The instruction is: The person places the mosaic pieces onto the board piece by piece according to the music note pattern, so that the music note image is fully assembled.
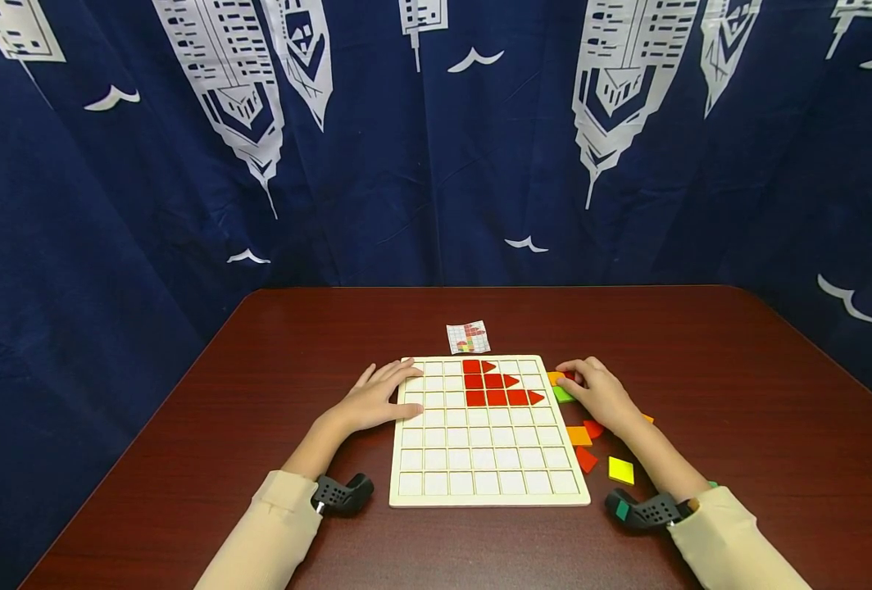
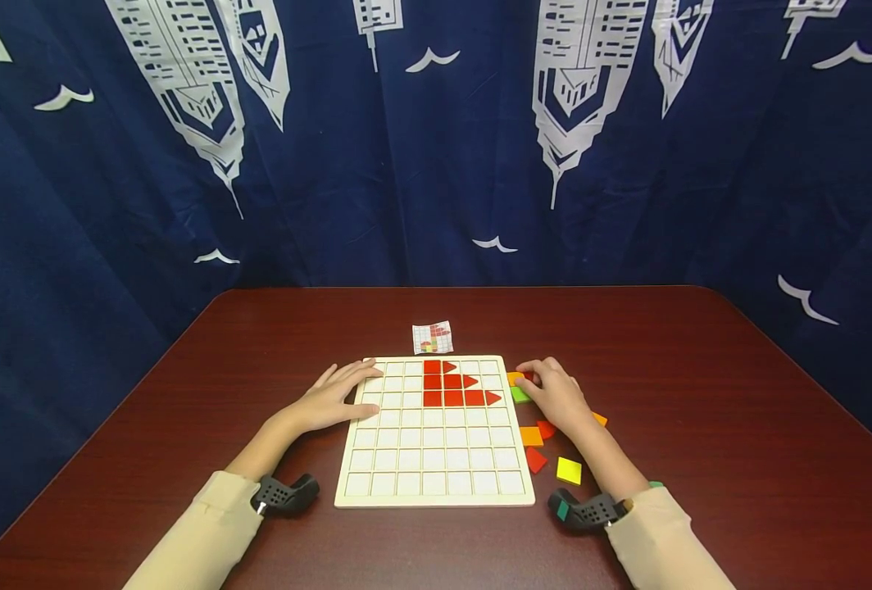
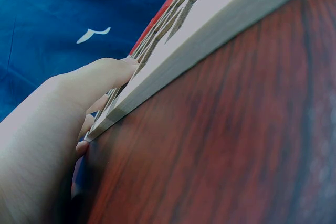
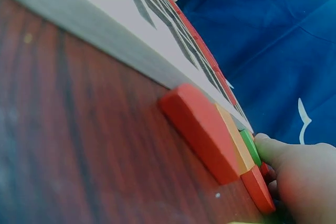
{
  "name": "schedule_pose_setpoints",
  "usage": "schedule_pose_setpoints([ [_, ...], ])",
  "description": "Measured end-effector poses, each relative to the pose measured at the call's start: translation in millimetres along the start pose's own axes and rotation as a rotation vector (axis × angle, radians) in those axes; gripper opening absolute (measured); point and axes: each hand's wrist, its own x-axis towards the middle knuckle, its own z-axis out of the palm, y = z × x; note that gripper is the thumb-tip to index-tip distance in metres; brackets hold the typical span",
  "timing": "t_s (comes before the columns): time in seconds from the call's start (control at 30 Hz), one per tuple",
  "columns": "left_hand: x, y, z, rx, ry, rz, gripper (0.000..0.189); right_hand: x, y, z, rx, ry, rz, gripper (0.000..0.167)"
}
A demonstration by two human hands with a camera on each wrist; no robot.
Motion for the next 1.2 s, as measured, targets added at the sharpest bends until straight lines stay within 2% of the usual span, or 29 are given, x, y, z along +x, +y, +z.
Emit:
schedule_pose_setpoints([
  [0.2, -0.1, 0.4, -0.4, 0.004, 0.003, -0.001, 0.062, 0.3, -1.5, -1.8, 0.008, -0.027, -0.001, 0.028],
  [0.9, 0.8, -0.7, 0.5, 0.007, 0.002, 0.000, 0.062, 1.2, -1.0, -0.1, 0.026, 0.035, 0.008, 0.023],
  [1.2, 0.1, -0.1, 0.0, 0.000, 0.005, 0.006, 0.061, -1.2, -3.0, 0.6, 0.034, 0.034, 0.021, 0.023],
])
